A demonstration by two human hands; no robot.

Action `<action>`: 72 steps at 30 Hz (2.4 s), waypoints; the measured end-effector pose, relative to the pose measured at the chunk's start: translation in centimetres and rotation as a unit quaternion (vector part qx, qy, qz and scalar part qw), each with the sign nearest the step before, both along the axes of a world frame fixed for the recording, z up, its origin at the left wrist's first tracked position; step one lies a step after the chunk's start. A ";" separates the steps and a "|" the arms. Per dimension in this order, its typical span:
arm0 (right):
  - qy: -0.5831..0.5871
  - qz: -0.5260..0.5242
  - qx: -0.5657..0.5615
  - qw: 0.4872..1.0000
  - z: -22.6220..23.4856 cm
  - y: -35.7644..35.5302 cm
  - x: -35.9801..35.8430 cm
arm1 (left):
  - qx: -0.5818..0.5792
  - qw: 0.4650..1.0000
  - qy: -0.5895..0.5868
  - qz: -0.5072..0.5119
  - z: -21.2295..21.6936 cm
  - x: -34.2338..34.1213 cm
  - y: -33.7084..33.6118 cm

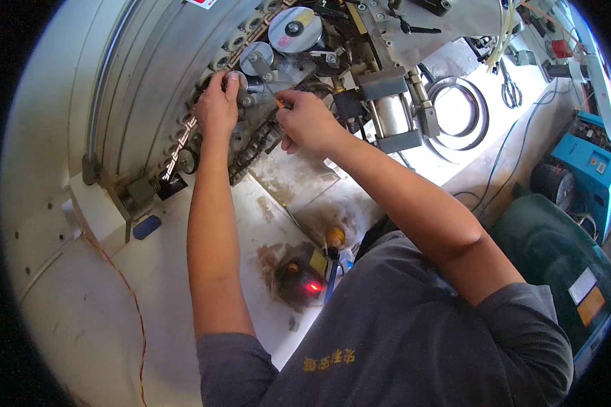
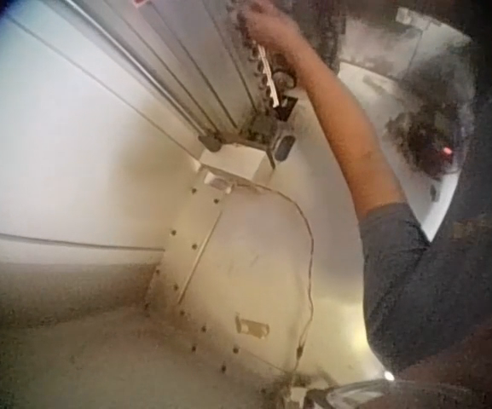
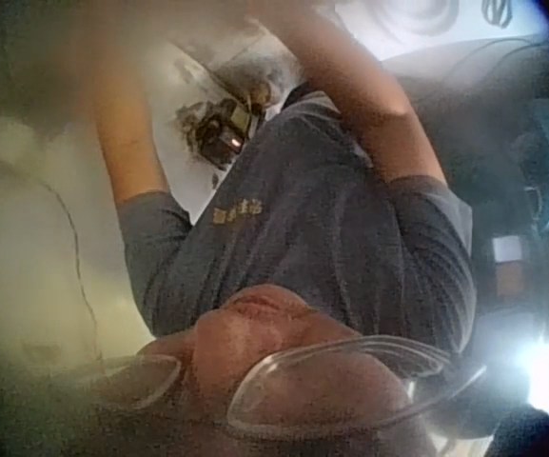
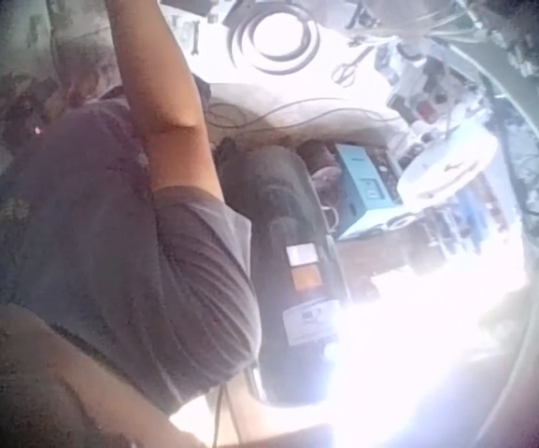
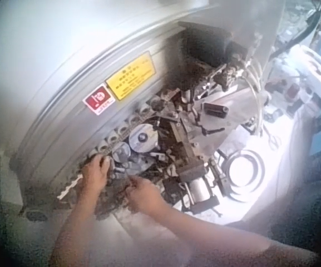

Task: The person adjusts the screws and components on a sequence of rollers inside an industrial machine using a screwdriver and a wrench.

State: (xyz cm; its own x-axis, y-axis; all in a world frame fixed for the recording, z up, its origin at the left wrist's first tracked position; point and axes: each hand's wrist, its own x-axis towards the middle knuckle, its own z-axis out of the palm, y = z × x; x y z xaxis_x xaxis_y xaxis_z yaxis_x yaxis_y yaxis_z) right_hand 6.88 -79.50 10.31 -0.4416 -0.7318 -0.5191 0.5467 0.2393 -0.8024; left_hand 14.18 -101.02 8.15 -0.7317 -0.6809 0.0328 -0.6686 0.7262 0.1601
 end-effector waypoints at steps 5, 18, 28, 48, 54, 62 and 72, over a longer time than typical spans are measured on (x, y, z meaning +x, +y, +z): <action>0.068 0.058 0.026 0.996 2.0 0.7 -0.4 | 0.021 0.998 0.047 -0.020 0.2 0.0 -0.2; 0.034 0.050 0.029 0.998 0.4 -1.4 0.9 | -0.043 0.997 0.057 -0.015 -0.1 0.0 -0.3; -0.106 -0.025 -0.062 0.992 1.9 -2.2 0.9 | -0.011 0.999 0.030 0.005 0.1 0.2 -0.7; -0.072 -0.058 -0.048 0.995 2.0 -2.1 1.5 | 0.008 0.999 0.052 -0.001 -0.7 0.2 -0.6; -0.053 -0.042 -0.055 0.996 0.1 -2.0 1.1 | -0.001 0.999 0.032 -0.014 -0.7 -0.2 -0.8; -0.024 -0.035 -0.050 0.998 1.1 -2.3 1.5 | 0.002 0.998 0.055 -0.003 -0.2 0.1 -0.9; -0.025 -0.008 -0.049 0.998 3.6 -1.8 1.0 | 0.019 0.998 0.065 0.003 0.2 0.2 -0.7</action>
State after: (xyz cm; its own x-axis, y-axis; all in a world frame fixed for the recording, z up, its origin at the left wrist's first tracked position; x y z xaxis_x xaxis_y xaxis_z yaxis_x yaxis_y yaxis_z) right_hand 7.90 -81.27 13.92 -0.4281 -0.7734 -0.4675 0.5902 0.1525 -0.7927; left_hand 14.35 -101.71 8.34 -0.7189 -0.6878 0.1004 -0.6447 0.7138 0.2735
